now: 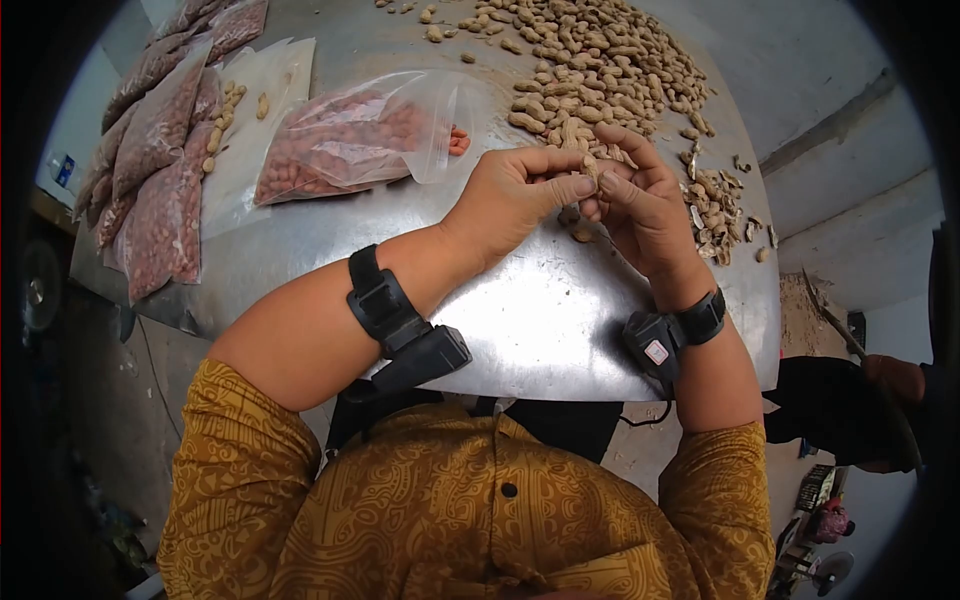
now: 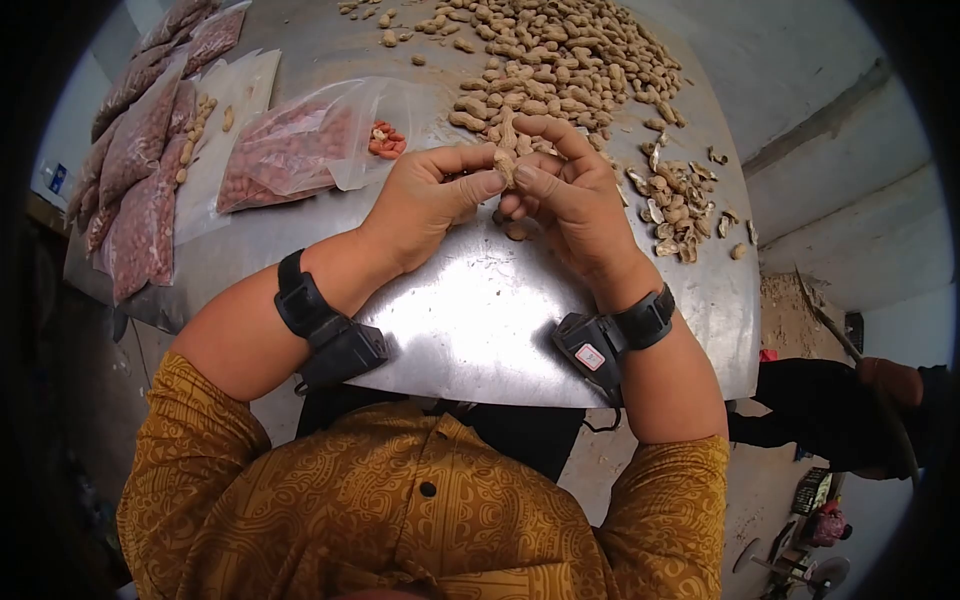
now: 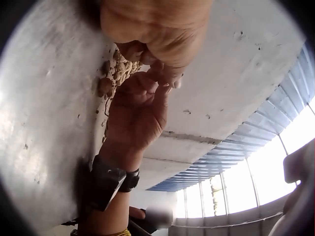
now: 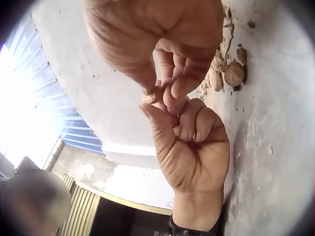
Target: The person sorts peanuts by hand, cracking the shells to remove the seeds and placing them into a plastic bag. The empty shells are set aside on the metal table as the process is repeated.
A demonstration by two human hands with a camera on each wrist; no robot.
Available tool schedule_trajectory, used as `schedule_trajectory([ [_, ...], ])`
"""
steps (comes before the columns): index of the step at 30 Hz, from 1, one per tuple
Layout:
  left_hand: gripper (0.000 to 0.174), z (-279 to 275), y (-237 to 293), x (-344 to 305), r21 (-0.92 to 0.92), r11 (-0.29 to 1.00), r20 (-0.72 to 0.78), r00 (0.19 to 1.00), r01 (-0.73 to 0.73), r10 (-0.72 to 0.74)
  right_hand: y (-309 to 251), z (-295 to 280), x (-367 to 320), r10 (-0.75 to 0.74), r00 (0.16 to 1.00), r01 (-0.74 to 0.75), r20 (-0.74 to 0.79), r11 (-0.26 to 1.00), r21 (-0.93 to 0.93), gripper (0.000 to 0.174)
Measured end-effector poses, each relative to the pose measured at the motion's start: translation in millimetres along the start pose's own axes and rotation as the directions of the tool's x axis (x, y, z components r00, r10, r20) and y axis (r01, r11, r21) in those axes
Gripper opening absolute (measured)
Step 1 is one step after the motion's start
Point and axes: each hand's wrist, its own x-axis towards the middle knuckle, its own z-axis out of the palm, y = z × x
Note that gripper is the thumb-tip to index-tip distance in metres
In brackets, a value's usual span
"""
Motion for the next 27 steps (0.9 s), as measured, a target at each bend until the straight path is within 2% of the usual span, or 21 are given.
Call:
schedule_trajectory([
  [1, 0.028, 0.3, 0.6, -0.1, -0.014, 1.000, 0.039, 0.999, 0.003, -0.003, -1.3, 1.1, -0.4, 0.004, 1.000, -0.004, 0.020, 1.000, 0.005, 0.038],
  [4, 0.024, 2.2, 5.0, -2.2, 0.038, 0.999, 0.035, 0.999, 0.034, -0.035, -5.6, 6.5, -1.4, 0.054, 0.999, -0.054, 0.000, 0.998, -0.038, 0.042],
  [7, 0.020, -1.2, 3.7, -0.6, 0.094, 0.995, 0.071, 0.997, 0.022, -0.028, -0.4, -2.3, -0.2, 0.082, 0.995, -0.079, 0.058, 0.995, -0.063, 0.045],
  [10, 0.018, 1.7, -0.3, -1.4, 0.126, 0.992, 0.032, 0.999, 0.010, -0.014, 1.0, 0.2, -1.4, 0.128, 0.990, -0.123, 0.060, 0.990, -0.075, 0.043],
  [13, 0.018, 0.3, -7.3, -0.1, 0.281, 0.959, -0.045, 0.999, 0.033, -0.021, -0.4, 7.5, -3.6, 0.106, 0.994, -0.104, -0.009, 0.950, -0.293, 0.040],
  [16, 0.019, -0.6, -7.8, -0.8, 0.424, 0.905, -0.077, 0.997, 0.032, 0.001, 4.1, 9.3, -4.0, 0.058, 0.998, -0.066, -0.038, 0.953, -0.297, 0.038],
  [19, 0.019, 0.5, -7.2, -1.9, 0.384, 0.923, -0.066, 0.998, 0.033, -0.008, 4.4, 11.9, -4.4, 0.069, 0.996, -0.084, -0.062, 0.954, -0.288, 0.037],
  [22, 0.019, 2.2, -9.0, -0.9, 0.275, 0.961, -0.075, 0.997, 0.001, 0.021, -3.0, 14.4, -5.3, 0.058, 0.997, -0.076, -0.059, 0.915, -0.396, 0.034],
  [25, 0.019, 9.7, 1.9, -4.1, 0.120, 0.992, -0.083, 0.996, 0.051, -0.041, -6.8, 12.1, -5.1, 0.026, 1.000, -0.019, 0.015, 0.926, -0.378, 0.029],
  [27, 0.020, 11.6, 2.8, -4.2, 0.040, 0.997, -0.103, 0.993, 0.064, -0.060, -4.0, 12.6, -5.4, -0.002, 1.000, -0.007, -0.025, 0.925, -0.381, 0.029],
])
